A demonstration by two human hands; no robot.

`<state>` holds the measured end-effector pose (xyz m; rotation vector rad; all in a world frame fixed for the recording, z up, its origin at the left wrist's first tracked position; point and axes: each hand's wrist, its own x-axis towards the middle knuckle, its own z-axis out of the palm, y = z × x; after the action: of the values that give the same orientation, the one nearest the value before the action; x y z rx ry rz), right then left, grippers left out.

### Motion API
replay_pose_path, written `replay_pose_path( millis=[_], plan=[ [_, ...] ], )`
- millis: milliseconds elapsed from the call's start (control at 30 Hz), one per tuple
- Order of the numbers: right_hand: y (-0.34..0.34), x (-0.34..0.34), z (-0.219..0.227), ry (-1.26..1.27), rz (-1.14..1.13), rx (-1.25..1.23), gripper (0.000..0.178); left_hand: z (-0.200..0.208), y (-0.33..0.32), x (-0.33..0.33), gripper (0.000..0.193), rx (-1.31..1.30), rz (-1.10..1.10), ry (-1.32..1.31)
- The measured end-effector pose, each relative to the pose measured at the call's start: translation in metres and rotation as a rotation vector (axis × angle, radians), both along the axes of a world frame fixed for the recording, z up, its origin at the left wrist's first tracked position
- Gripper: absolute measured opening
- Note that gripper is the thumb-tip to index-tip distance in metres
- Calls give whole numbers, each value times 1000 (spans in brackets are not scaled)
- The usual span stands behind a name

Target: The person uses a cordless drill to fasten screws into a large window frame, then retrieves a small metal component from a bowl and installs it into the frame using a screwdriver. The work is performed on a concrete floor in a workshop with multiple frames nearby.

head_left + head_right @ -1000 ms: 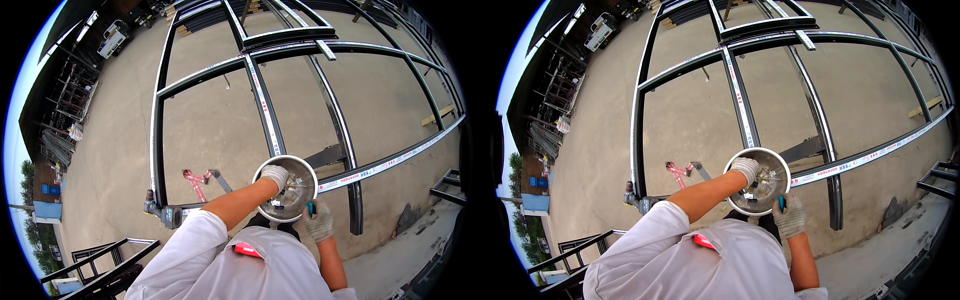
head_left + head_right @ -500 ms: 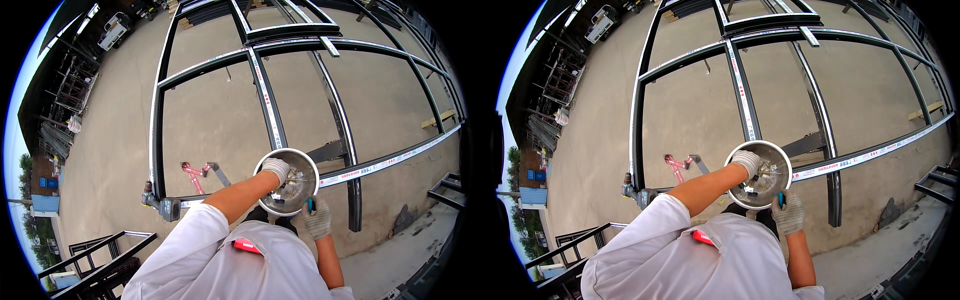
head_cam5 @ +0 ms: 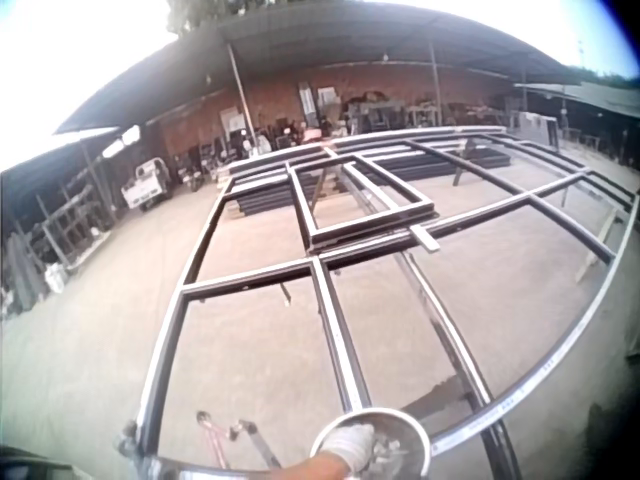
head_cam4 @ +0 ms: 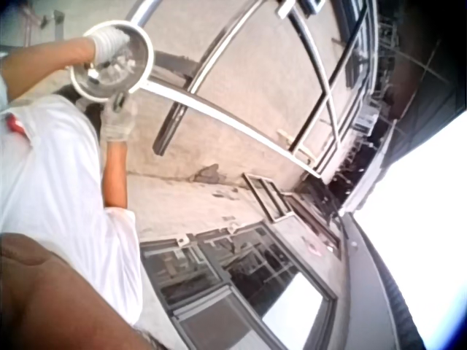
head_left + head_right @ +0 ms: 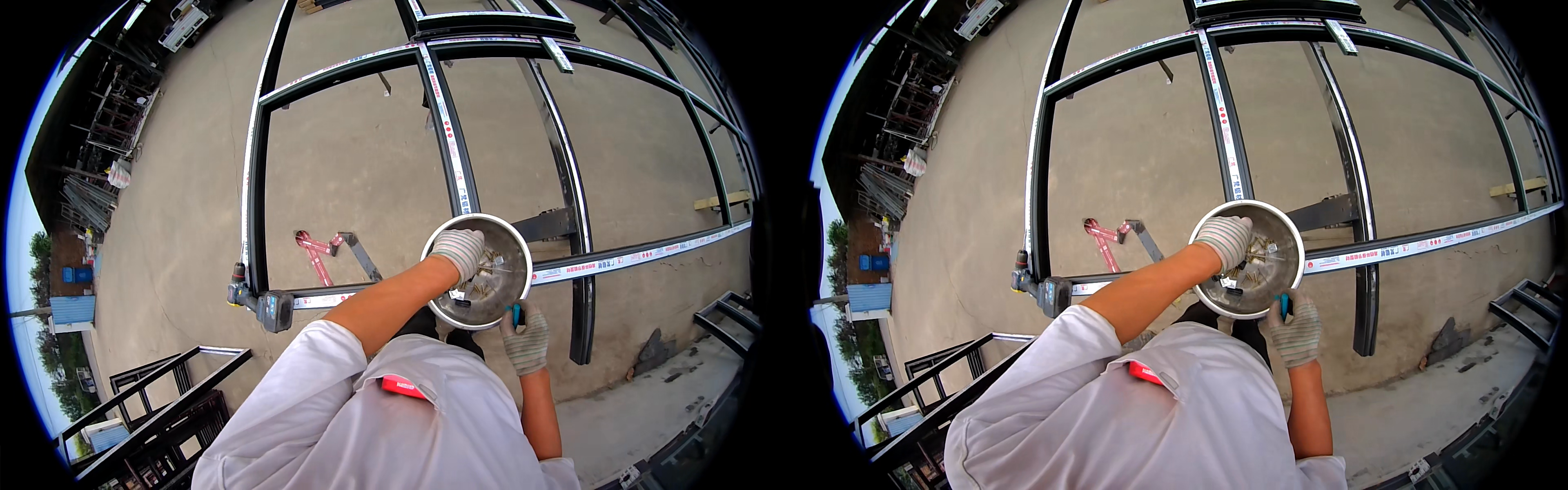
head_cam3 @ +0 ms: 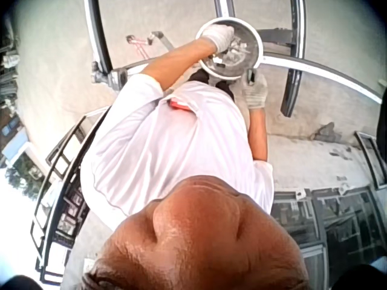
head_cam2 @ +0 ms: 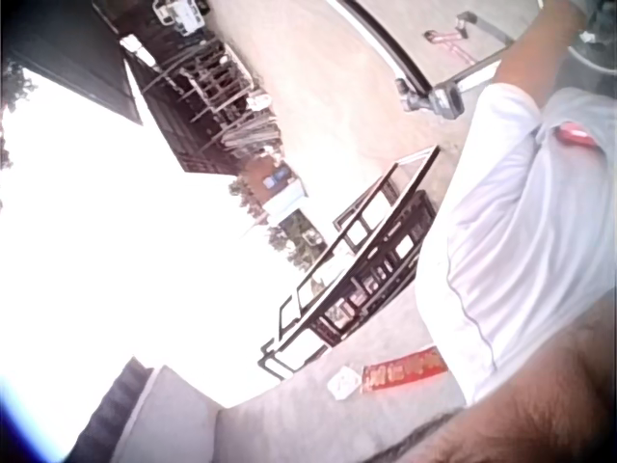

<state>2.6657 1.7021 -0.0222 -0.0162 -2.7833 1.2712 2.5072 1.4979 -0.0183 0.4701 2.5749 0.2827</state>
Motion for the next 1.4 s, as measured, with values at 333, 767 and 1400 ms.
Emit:
replay_pose_path(
  millis=[333, 767, 1400],
  plan=[
    [8, -10, 17, -77, -59, -43, 20, 5, -15, 7, 31, 719, 409, -170],
    [12, -13, 9, -29, -105, -29, 22, 19, -26, 11, 36, 837, 602, -391],
    [17, -21, 9, 6, -105, -15, 20, 12, -2, 24, 35, 10, -214, -187]
  ],
)
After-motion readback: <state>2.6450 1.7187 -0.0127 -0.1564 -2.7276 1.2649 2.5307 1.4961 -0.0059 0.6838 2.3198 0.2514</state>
